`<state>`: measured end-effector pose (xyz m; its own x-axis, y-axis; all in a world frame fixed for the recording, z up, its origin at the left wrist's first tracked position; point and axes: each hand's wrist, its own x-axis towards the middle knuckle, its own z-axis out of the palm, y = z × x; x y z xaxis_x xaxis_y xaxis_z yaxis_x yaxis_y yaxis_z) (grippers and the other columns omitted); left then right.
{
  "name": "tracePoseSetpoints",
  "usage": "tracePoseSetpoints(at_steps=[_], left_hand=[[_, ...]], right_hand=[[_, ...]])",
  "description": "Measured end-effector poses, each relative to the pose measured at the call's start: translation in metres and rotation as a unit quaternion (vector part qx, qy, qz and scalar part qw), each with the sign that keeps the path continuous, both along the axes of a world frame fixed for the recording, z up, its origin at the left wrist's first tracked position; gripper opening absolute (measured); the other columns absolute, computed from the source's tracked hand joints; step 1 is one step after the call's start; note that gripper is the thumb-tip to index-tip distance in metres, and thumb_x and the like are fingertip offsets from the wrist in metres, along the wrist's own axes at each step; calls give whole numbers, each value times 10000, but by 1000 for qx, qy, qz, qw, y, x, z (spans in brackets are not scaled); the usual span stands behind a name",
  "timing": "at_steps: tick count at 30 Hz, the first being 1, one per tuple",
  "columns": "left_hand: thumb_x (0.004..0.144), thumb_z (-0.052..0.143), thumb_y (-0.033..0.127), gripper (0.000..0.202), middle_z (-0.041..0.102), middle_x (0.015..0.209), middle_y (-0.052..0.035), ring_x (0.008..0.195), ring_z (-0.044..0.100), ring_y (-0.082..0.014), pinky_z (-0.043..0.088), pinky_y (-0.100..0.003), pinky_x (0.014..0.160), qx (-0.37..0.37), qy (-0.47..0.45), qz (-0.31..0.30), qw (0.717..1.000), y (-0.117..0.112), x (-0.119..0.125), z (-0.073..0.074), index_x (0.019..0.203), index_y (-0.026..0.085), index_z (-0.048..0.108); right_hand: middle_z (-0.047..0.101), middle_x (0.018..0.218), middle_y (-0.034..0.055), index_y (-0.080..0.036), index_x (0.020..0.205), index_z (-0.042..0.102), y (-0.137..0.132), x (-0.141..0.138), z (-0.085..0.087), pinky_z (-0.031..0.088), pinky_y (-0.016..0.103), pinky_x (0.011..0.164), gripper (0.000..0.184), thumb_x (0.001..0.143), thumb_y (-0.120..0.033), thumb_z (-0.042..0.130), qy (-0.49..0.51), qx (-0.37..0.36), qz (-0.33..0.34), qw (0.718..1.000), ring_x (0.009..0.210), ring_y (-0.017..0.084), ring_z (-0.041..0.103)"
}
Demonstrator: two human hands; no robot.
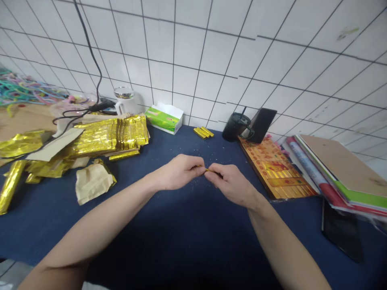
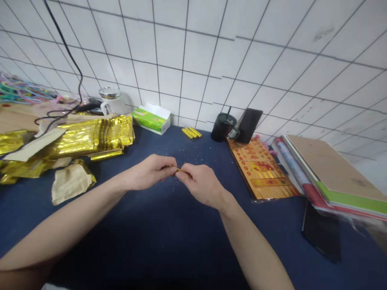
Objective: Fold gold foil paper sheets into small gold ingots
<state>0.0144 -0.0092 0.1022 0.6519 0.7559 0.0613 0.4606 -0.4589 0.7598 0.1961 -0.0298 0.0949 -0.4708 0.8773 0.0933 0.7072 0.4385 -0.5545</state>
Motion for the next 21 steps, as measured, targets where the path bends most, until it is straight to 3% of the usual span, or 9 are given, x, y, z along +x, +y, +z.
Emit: tracePoseSetpoints(at_steps=[7, 9, 12, 15, 17, 21], left_hand=[[837, 445, 252, 192, 418, 562, 60, 531, 375, -70, 288, -184, 507, 42, -19, 13, 999, 12, -12, 0, 695, 155, 530], [838, 455, 291, 221, 417, 546, 58, 507, 365, -68, 278, -184, 484, 15, -32, 14, 999, 14, -13, 0, 689, 149, 534], [869, 394, 415, 366, 428, 483, 49, 460, 375, -72, 296, -195, 468, -90, -65, 1, 994, 17, -13, -3, 683, 138, 545], [885, 311, 485, 488, 430, 422, 36, 416, 386, -77, 308, -208, 454, -187, -89, -16, 978, 20, -12, -8, 649, 129, 547], [882, 336, 465, 462, 416, 413, 42, 397, 369, -69, 289, -204, 436, -210, -103, -5, 972, 20, -11, -9, 634, 130, 536], [856, 422, 352, 300, 401, 454, 62, 422, 351, -60, 273, -187, 437, -192, -116, 13, 974, 18, -10, -6, 646, 149, 491]], right_hand=[[492, 529, -44, -188, 642, 510, 5, 15, 8, 313, 228, 521, 328, 894, -351, 377, -10, -56, 25, 998, 492, 89, 440], [496, 542, -38, -189, 641, 511, 6, 17, 8, 307, 231, 525, 324, 894, -345, 383, -34, -22, 29, 999, 503, 93, 440], [517, 568, -19, -186, 650, 520, 5, 17, 4, 287, 243, 522, 318, 896, -339, 388, -97, 80, 15, 992, 522, 109, 454], [551, 613, 9, -178, 685, 545, 3, 13, -2, 276, 256, 523, 314, 908, -319, 374, -157, 189, -7, 969, 561, 129, 493], [571, 640, 25, -171, 700, 563, 2, 11, -4, 284, 262, 534, 322, 915, -308, 366, -181, 238, -18, 954, 593, 138, 516], [610, 718, 26, -182, 802, 597, 2, 10, -2, 313, 249, 551, 301, 903, -383, 396, -148, 220, -25, 964, 646, 141, 552]])
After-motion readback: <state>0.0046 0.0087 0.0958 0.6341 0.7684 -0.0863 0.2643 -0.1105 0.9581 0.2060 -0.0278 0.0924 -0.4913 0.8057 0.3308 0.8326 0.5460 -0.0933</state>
